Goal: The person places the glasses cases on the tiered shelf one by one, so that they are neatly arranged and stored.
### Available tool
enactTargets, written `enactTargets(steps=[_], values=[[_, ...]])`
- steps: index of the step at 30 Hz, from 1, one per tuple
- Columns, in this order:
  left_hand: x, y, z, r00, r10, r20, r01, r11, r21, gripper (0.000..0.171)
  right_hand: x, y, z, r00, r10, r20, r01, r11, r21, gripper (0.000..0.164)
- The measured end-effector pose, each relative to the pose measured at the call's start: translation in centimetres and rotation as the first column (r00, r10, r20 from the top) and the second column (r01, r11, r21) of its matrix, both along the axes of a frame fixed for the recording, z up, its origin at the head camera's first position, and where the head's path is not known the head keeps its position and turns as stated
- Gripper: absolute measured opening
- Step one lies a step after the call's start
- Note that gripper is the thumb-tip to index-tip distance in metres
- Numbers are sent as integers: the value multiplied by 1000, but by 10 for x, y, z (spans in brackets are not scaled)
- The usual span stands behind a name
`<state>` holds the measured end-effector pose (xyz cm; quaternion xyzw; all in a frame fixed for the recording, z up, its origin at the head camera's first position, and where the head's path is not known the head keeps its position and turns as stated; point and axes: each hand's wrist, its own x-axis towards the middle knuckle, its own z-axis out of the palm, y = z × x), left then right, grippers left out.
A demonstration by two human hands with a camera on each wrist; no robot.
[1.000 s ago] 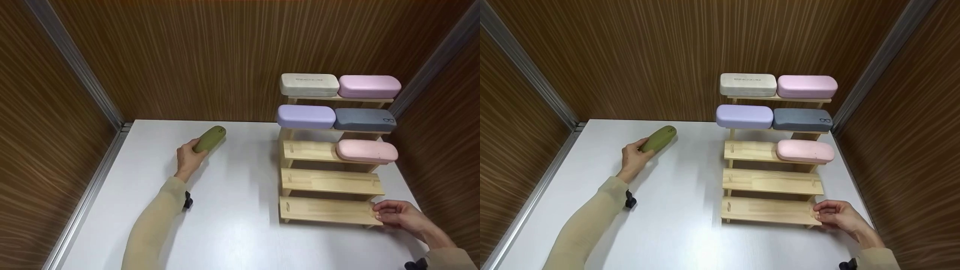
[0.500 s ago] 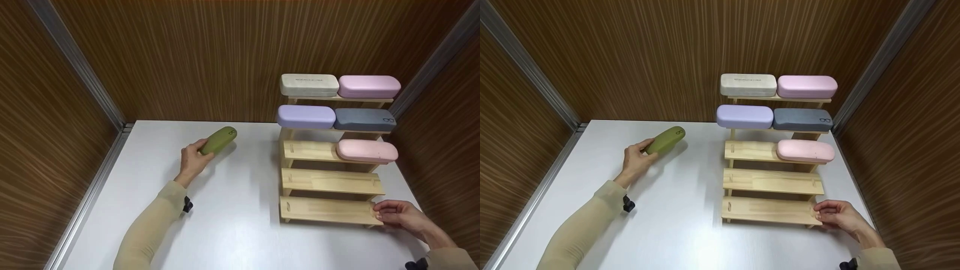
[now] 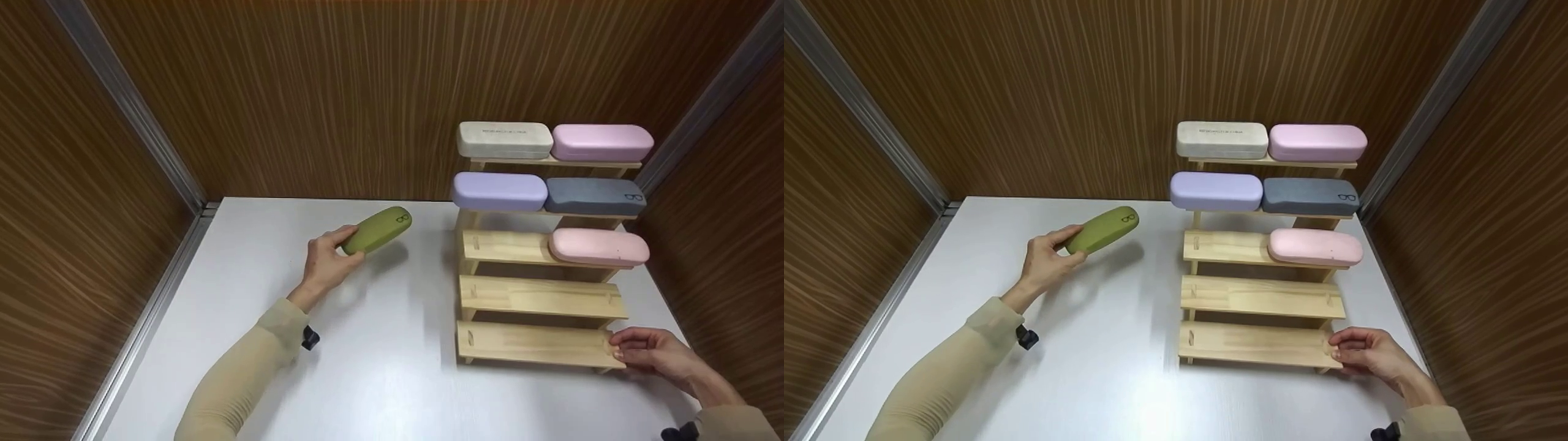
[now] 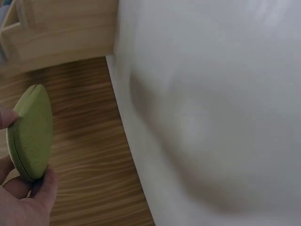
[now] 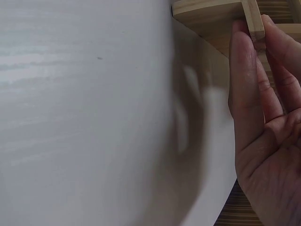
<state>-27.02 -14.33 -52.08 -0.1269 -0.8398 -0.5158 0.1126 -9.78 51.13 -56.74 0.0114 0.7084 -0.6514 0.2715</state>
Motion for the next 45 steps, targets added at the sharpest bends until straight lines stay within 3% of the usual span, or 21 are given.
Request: enactTargets(steps=[9,18,28,35,45], values=[[12,11,15,997,-77,-16,78,996,44,54,0,0,0,1000,7,0,-7,1000,-7,40],[14,19,29,987,-159,-21,160,986,51,53,-1,2,-2,1000,9,1,-9,1000,19,40],[12,33,46,960,-278,-38,281,957,73,53,-1,0,-2,1000,-1,4,1,999,36,40],[6,51,54,933,-355,-50,357,933,38,54,-1,1,-3,1000,7,0,-7,1000,9,41],[3,70,57,904,-425,-40,426,904,40,52,-1,2,-6,1000,4,-7,-4,1000,-20,44]])
